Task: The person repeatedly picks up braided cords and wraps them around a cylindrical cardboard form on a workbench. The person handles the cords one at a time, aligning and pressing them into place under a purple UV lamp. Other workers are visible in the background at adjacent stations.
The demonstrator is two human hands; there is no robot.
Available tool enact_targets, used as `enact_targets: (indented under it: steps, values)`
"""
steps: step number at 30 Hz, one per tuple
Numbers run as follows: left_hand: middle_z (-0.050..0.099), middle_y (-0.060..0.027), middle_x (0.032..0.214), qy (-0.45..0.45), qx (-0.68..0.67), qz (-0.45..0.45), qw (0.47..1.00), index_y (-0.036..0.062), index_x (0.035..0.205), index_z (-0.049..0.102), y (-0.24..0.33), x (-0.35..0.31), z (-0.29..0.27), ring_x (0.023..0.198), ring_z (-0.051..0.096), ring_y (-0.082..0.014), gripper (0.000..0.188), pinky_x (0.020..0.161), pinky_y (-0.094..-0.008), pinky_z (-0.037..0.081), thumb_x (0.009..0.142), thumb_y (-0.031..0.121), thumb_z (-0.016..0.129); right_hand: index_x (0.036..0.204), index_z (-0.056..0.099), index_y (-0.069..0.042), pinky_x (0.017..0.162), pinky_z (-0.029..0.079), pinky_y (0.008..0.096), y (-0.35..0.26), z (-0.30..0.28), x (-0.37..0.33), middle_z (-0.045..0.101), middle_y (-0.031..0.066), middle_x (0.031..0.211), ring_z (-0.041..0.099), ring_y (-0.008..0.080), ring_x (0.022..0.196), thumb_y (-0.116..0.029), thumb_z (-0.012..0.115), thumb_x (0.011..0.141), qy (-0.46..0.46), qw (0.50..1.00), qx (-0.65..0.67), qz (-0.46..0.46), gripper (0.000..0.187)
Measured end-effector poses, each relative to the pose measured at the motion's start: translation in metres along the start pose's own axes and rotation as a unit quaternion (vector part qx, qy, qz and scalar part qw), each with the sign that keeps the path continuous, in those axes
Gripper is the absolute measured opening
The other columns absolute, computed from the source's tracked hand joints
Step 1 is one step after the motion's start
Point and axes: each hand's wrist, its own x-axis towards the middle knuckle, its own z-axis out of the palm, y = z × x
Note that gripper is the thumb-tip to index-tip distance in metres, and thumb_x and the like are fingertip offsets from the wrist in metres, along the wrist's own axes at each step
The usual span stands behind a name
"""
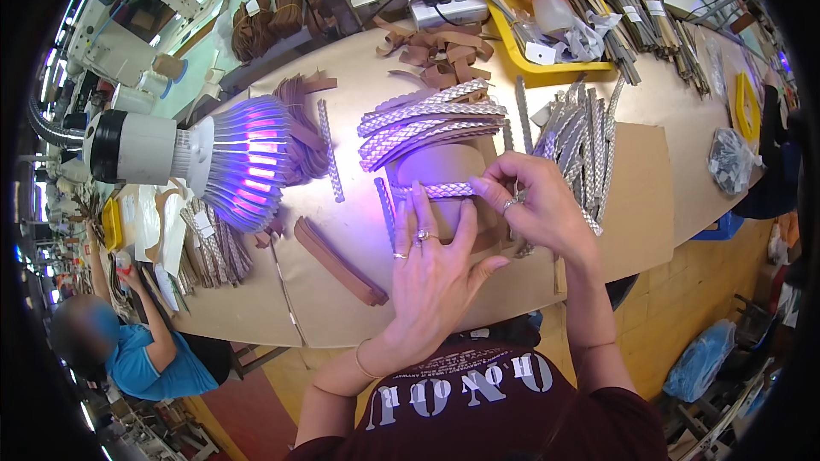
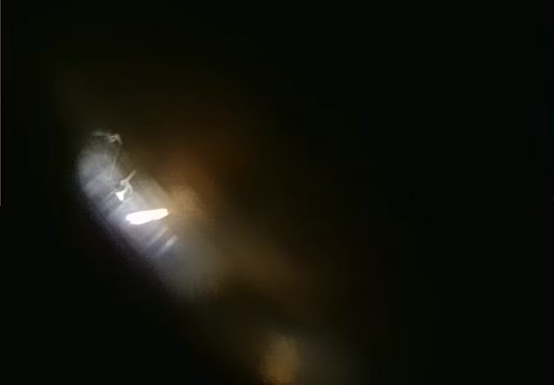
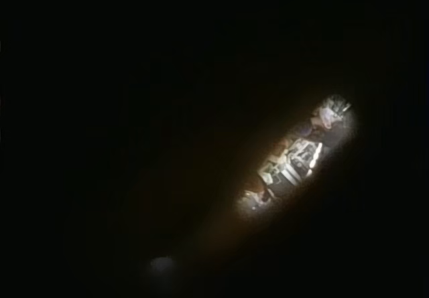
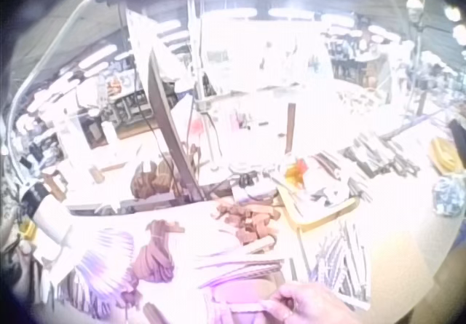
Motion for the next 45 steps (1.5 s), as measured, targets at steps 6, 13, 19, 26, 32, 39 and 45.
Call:
enact_targets:
  steps: [6, 13, 19, 26, 32, 39, 45]
  values:
    - [0.031, -0.0466, 0.140, 0.016, 0.006, 0.011, 1.000, 0.0110, 0.140, 0.049, -0.001, 0.002, 0.001, 0.125, 0.045, -0.0543, 0.074, 0.113, -0.0533, 0.028, 0.086, 0.061, 0.058, 0.086, 0.066, 0.002, 0.062, 0.046, 0.0296, 0.012, 0.006, -0.001, 0.062, 0.0059, 0.070, 0.053, 0.0120, 0.065, -0.019, 0.071, 0.090, 0.000, 0.999, 0.041, 0.011, 0.022]
    - [0.030, -0.0454, 0.142, 0.007, 0.012, 0.007, 1.000, 0.0129, 0.141, 0.049, 0.000, 0.001, 0.000, 0.124, 0.045, -0.0561, 0.078, 0.111, -0.0532, 0.031, 0.082, 0.063, 0.062, 0.087, 0.066, 0.001, 0.061, 0.045, 0.0309, 0.024, 0.014, -0.001, 0.061, 0.0066, 0.071, 0.054, 0.0150, 0.064, -0.021, 0.069, 0.091, 0.007, 0.998, 0.065, -0.009, 0.023]
    - [0.036, -0.0450, 0.139, 0.016, -0.028, 0.018, 0.999, 0.0039, 0.140, 0.047, -0.004, 0.000, 0.000, 0.125, 0.046, -0.0526, 0.089, 0.111, -0.0526, 0.031, 0.080, 0.068, 0.062, 0.086, 0.064, 0.001, 0.061, 0.043, 0.0288, 0.028, 0.024, -0.003, 0.059, 0.0042, 0.071, 0.052, 0.0117, 0.067, -0.019, 0.069, 0.092, 0.028, 0.997, 0.076, -0.001, 0.021]
    - [0.045, -0.0442, 0.132, 0.087, 0.001, 0.031, 0.996, -0.0051, 0.136, 0.049, -0.006, 0.003, 0.011, 0.120, 0.054, -0.0493, 0.092, 0.111, -0.0487, 0.034, 0.083, 0.069, 0.057, 0.084, 0.060, -0.001, 0.060, 0.042, 0.0268, 0.025, 0.031, -0.012, 0.057, 0.0019, 0.071, 0.050, 0.0097, 0.066, -0.019, 0.070, 0.092, 0.061, 0.998, 0.026, 0.021, 0.021]
    - [0.046, -0.0428, 0.132, 0.092, 0.005, 0.024, 0.995, -0.0049, 0.136, 0.049, -0.007, -0.002, 0.010, 0.113, 0.059, -0.0488, 0.087, 0.109, -0.0474, 0.037, 0.085, 0.065, 0.058, 0.086, 0.064, -0.001, 0.060, 0.043, 0.0262, 0.032, 0.031, -0.001, 0.057, -0.0014, 0.072, 0.052, 0.0075, 0.069, -0.028, 0.067, 0.095, 0.026, 0.950, 0.299, 0.085, 0.029]
    - [0.030, -0.0369, 0.148, 0.065, -0.086, 0.003, 0.994, -0.0019, 0.145, 0.038, -0.009, -0.009, 0.011, 0.135, 0.037, -0.0487, 0.087, 0.114, -0.0555, 0.021, 0.086, 0.056, 0.063, 0.093, 0.066, 0.000, 0.069, 0.044, 0.0206, 0.015, 0.027, -0.006, 0.063, -0.0024, 0.082, 0.053, 0.0042, 0.075, -0.015, 0.067, 0.094, 0.009, 0.980, 0.191, 0.061, 0.015]
    - [0.022, -0.0305, 0.156, 0.196, -0.075, -0.018, 0.978, 0.0034, 0.150, 0.034, -0.016, -0.030, -0.008, 0.144, 0.024, -0.0441, 0.084, 0.114, -0.0615, 0.012, 0.090, 0.057, 0.058, 0.092, 0.067, 0.000, 0.067, 0.041, 0.0189, -0.009, -0.007, 0.010, 0.062, -0.0048, 0.080, 0.052, 0.0026, 0.073, -0.017, 0.068, 0.094, -0.037, 0.969, 0.244, 0.012, 0.017]
